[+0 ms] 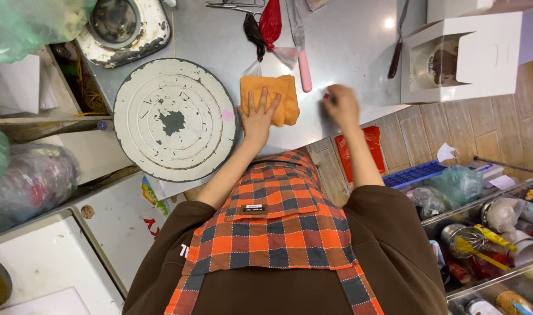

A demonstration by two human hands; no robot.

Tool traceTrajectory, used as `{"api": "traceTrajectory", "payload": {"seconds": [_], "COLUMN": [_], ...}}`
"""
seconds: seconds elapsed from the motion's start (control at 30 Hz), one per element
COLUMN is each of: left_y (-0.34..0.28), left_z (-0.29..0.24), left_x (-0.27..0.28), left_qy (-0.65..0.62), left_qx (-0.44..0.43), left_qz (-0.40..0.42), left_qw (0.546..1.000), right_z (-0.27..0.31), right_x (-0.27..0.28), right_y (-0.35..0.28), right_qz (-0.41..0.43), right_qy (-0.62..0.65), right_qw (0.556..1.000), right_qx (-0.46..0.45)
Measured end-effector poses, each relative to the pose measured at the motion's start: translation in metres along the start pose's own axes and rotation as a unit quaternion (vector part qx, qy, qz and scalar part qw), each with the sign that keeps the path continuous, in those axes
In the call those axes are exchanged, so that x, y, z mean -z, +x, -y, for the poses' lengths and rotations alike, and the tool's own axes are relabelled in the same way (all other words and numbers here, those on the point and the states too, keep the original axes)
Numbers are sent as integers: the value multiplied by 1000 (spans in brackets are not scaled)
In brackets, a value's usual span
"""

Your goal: The person folds printed paper sheets and places them on a shelf, then wipes a metal countertop with an orange cloth. They handle a red piping bag, a small jar, and a blue tape dispenser, moving items around the workspace. The person uses a knife to scrape residue from the piping bag and continues wiping the surface.

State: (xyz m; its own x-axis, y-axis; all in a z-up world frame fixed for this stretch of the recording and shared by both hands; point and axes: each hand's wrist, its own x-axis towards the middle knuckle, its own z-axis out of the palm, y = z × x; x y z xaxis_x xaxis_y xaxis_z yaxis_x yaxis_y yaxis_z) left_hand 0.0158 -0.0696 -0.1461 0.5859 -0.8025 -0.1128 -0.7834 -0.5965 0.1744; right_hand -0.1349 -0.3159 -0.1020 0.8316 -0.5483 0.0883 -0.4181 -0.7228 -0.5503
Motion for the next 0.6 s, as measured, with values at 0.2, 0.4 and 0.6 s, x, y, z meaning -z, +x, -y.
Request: {"api": "traceTrajectory", "payload": {"seconds": [0.2,0.4,0.6], "left_y": [3,-2,-2], "left_z": [6,3,3], "left_x": [-3,-3,-7], "left_qy": [-3,3,7], "left_qx": [6,-5,-15], "left_qz": [-23,-27,-46], "left_qw": [1000,1000,999], "right_z": [-22,-25,-22], "right_x": [13,-3,-3], "right_y": [4,-3,-3], "right_qz": [-2,60,-17], "right_qy": [-70,-47,2], "right_qw": [986,976,980], "right_qx": [-153,-206,-198]}}
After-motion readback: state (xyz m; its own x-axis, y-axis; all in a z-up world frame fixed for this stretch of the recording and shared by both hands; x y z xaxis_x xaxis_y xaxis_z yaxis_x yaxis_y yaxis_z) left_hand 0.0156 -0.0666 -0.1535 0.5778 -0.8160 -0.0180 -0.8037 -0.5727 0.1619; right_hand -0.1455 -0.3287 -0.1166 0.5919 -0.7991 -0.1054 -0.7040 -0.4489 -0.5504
